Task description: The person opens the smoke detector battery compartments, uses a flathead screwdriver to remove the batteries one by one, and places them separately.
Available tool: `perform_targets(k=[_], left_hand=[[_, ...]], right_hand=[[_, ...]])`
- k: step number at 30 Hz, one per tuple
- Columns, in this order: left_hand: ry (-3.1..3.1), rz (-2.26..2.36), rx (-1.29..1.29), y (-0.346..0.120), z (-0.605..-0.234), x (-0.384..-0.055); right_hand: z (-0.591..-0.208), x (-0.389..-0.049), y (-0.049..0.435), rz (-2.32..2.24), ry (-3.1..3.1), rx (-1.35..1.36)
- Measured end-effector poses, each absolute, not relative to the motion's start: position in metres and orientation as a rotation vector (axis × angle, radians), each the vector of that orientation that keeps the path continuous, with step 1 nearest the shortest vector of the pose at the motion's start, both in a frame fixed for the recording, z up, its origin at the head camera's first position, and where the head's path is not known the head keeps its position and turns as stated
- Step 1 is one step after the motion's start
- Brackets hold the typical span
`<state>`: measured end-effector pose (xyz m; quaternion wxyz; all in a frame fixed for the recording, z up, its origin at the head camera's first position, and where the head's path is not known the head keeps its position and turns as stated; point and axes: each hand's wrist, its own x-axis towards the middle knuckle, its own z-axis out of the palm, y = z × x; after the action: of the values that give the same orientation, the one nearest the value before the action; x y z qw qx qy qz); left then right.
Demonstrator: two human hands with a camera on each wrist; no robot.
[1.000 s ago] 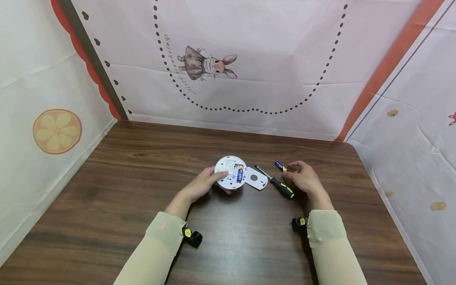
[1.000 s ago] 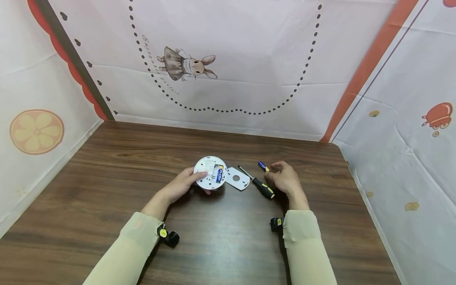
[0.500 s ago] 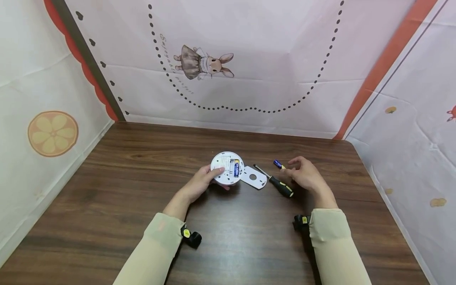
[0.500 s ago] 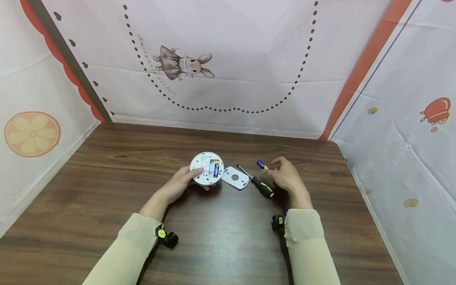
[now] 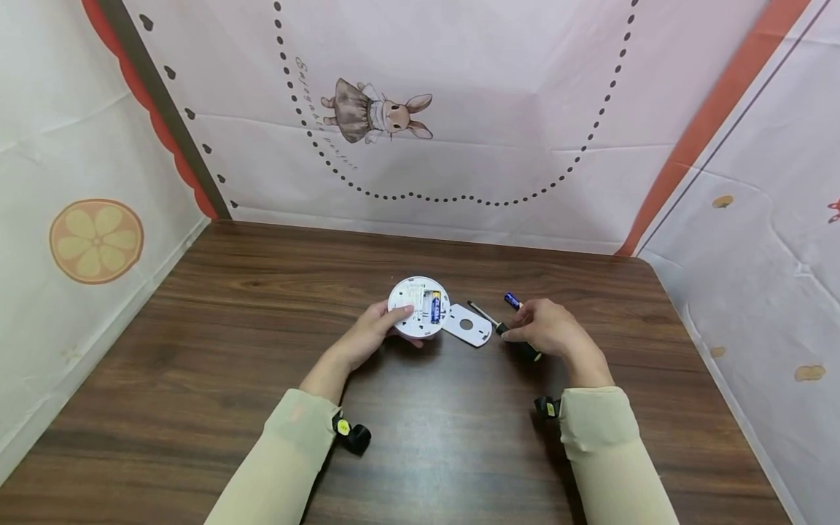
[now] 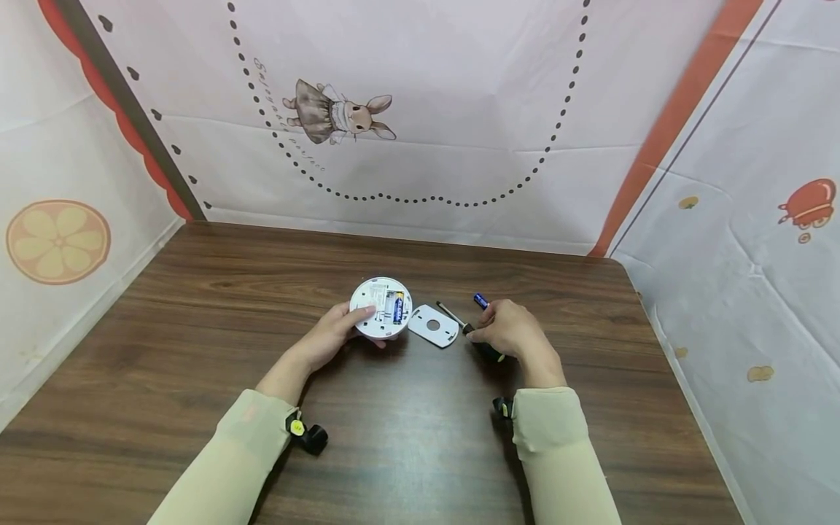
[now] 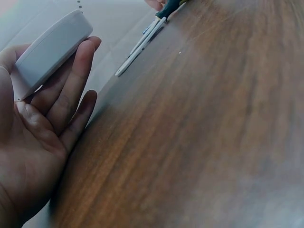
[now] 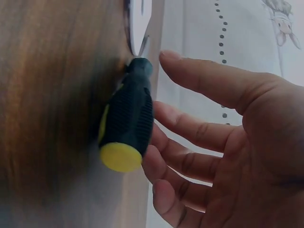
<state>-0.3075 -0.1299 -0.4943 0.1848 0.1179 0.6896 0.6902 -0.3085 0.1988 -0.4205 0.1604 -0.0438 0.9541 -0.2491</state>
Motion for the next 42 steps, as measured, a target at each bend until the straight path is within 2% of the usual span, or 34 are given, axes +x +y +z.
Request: perform_targets(k=[15, 26, 33, 42], left_hand=[[1.932, 1.959, 0.324, -0.131, -0.494, -0.306], [1.932, 1.984, 0.309, -0.131, -0.495, -0.306], [1.736, 2.231, 0.202, -0.131, -0.498, -0.306], [1.639, 2.340, 0.120, -0.131, -0.501, -0.307]], right_hand=[[-0.430, -0.309, 0.189, -0.610, 2.746, -0.171], [-0.404, -0.300, 0.193, -0.840, 2.823, -0.265], [-0.387, -0.287, 0.184, -1.032, 2.720, -0.413], [-0.385, -0.277, 0.163, -1.058, 2.691, -0.509]])
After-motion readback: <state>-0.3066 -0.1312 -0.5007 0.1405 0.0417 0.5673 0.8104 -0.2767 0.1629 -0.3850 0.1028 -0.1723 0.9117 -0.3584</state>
